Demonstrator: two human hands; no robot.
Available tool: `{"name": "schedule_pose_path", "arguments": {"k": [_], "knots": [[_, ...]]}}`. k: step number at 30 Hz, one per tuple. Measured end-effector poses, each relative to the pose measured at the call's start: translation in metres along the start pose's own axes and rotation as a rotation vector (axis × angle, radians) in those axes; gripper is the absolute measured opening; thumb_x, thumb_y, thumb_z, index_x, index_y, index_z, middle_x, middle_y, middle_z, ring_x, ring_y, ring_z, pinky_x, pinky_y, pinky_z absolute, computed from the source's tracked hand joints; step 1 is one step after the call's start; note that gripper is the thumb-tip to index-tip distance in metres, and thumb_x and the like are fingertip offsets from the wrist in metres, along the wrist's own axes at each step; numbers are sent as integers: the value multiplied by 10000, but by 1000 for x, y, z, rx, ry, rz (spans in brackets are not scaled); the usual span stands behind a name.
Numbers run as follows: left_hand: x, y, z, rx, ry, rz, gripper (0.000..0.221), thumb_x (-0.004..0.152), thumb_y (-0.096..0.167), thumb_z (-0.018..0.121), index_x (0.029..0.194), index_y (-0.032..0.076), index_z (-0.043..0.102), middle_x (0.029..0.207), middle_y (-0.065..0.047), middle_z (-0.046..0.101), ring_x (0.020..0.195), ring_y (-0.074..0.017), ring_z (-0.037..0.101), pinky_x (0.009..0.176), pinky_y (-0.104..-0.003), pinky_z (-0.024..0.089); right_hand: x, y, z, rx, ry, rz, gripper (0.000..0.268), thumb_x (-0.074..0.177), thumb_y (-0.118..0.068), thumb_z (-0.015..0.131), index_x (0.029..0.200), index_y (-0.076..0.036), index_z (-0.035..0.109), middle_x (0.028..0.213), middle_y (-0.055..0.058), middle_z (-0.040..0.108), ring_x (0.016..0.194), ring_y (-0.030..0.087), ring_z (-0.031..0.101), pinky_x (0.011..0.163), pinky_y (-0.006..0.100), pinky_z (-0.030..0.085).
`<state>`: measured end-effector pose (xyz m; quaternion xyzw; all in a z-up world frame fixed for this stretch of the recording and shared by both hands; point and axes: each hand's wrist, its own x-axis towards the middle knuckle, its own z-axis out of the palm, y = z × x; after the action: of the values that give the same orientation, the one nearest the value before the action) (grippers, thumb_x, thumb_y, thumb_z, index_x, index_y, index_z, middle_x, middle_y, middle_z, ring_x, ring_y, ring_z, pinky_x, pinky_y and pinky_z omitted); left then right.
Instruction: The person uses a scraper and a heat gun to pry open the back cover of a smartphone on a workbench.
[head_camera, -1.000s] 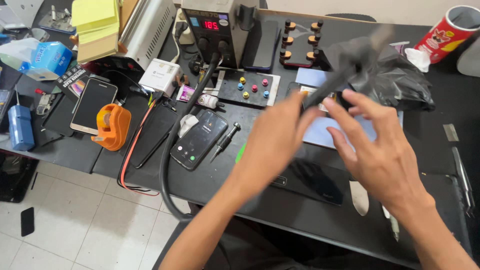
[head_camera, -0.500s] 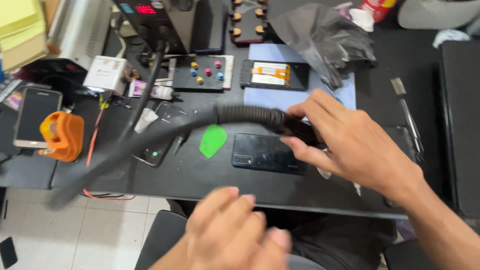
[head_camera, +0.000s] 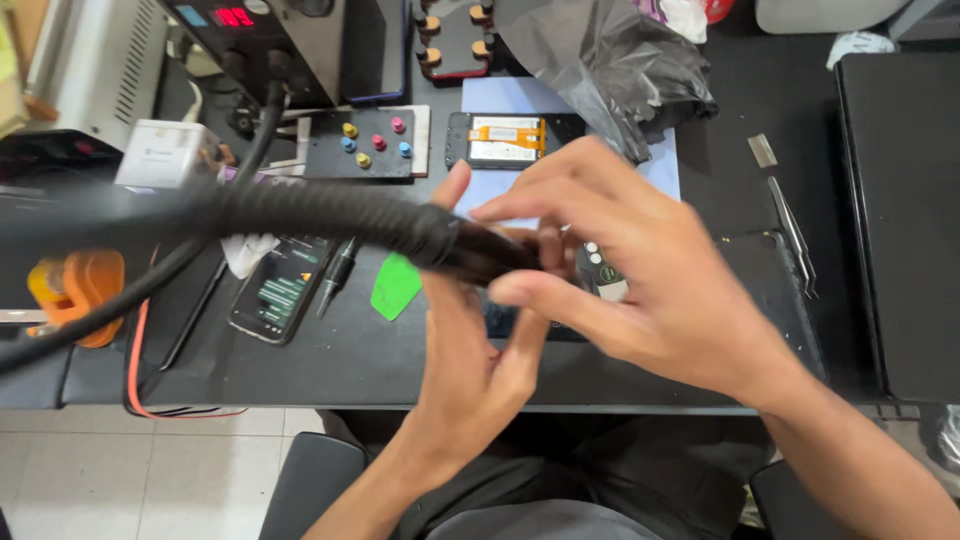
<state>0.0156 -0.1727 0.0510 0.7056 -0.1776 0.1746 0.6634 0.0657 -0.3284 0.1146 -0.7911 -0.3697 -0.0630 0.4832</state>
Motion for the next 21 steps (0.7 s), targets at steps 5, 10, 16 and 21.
{"name": "schedule_pose_path", "arguments": {"k": [5, 10, 16, 21], "knots": [[1, -17, -10, -47, 107, -41, 508, 1072, -66, 596, 1472, 32, 298, 1269, -113, 599, 1102, -161, 612, 1097, -321, 500, -39, 47, -12, -227, 105, 309, 296, 958, -209, 713, 1198, -44, 659, 1079, 86, 681, 884, 174, 710, 747, 299, 569], [4, -33, -11, -144, 198, -83, 425, 1039, -74, 584, 1382, 31, 356, 1232, -100, 585, 1138, -152, 589, 1022, -305, 522, -83, 79, 21, -572, -57, 555, 403, 841, -292, 753, 1119, -36, 613, 996, 145, 689, 900, 342, 698, 729, 440, 541], [1, -42, -8, -113, 113, 7, 306, 1006, -126, 587, 1213, 24, 420, 1103, -67, 556, 922, -97, 547, 878, -245, 496, -97, 84, 46, -675, -70, 765, 479, 854, -306, 756, 1213, -48, 573, 999, 189, 673, 911, 391, 690, 750, 487, 547], [2, -35, -11, -27, 52, -31, 297, 973, -118, 615, 1179, 12, 445, 952, -51, 588, 777, -76, 550, 730, -221, 491, -94, 87, 47, -627, -48, 750, 472, 834, -260, 760, 1208, -39, 573, 988, 187, 685, 908, 396, 688, 747, 493, 542]]}}
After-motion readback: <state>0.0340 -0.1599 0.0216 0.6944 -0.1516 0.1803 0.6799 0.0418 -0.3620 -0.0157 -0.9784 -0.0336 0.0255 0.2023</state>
